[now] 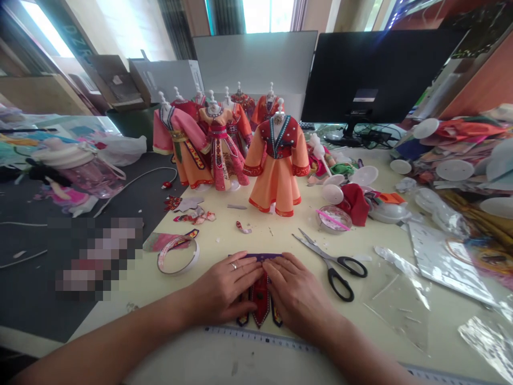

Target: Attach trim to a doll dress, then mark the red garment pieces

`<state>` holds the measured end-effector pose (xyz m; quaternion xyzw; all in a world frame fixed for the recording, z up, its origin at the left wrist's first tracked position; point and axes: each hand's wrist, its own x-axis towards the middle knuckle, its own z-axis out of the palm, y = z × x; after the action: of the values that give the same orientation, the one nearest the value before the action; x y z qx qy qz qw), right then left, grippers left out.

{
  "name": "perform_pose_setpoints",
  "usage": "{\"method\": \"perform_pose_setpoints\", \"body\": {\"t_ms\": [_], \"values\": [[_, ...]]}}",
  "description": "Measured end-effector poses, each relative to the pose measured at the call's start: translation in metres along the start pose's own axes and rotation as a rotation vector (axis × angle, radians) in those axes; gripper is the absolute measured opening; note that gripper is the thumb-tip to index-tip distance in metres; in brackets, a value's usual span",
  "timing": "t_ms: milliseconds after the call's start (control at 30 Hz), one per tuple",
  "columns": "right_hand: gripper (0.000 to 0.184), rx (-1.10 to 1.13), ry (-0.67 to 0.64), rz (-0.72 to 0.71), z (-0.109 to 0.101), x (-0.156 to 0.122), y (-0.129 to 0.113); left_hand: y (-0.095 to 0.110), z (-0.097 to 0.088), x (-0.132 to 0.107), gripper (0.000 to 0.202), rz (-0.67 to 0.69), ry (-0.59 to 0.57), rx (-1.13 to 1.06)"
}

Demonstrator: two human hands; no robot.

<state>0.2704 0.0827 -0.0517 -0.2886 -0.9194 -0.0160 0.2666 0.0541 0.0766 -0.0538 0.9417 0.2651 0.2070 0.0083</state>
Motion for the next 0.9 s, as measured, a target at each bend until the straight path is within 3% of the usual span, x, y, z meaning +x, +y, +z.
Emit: {"method": "perform_pose_setpoints", "body": {"t_ms": [100, 300, 500, 667, 900], "values": [[0.029, 0.013, 0.01, -0.018, 0.003, 0.001, -0.001, 0.0, 0.002, 0.0, 0.053, -0.02, -0.041, -0.033], [0.032, 0.01, 0.009, 0.02, 0.002, -0.002, 0.004, -0.005, -0.002, 0.0, 0.052, -0.02, 0.01, -0.021], [0.027, 0.07, -0.017, 0.006, -0.001, 0.002, 0.001, -0.006, -0.002, -0.001, 0.05, -0.036, -0.031, -0.06], [0.032, 0.069, -0.004, 0.041, -0.001, -0.001, 0.003, -0.011, -0.004, -0.002, 0.045, -0.075, 0.047, -0.078], [0.029, 0.109, -0.055, 0.022, -0.001, 0.001, 0.003, -0.012, -0.004, -0.002, 0.04, -0.051, -0.02, -0.108]]}}
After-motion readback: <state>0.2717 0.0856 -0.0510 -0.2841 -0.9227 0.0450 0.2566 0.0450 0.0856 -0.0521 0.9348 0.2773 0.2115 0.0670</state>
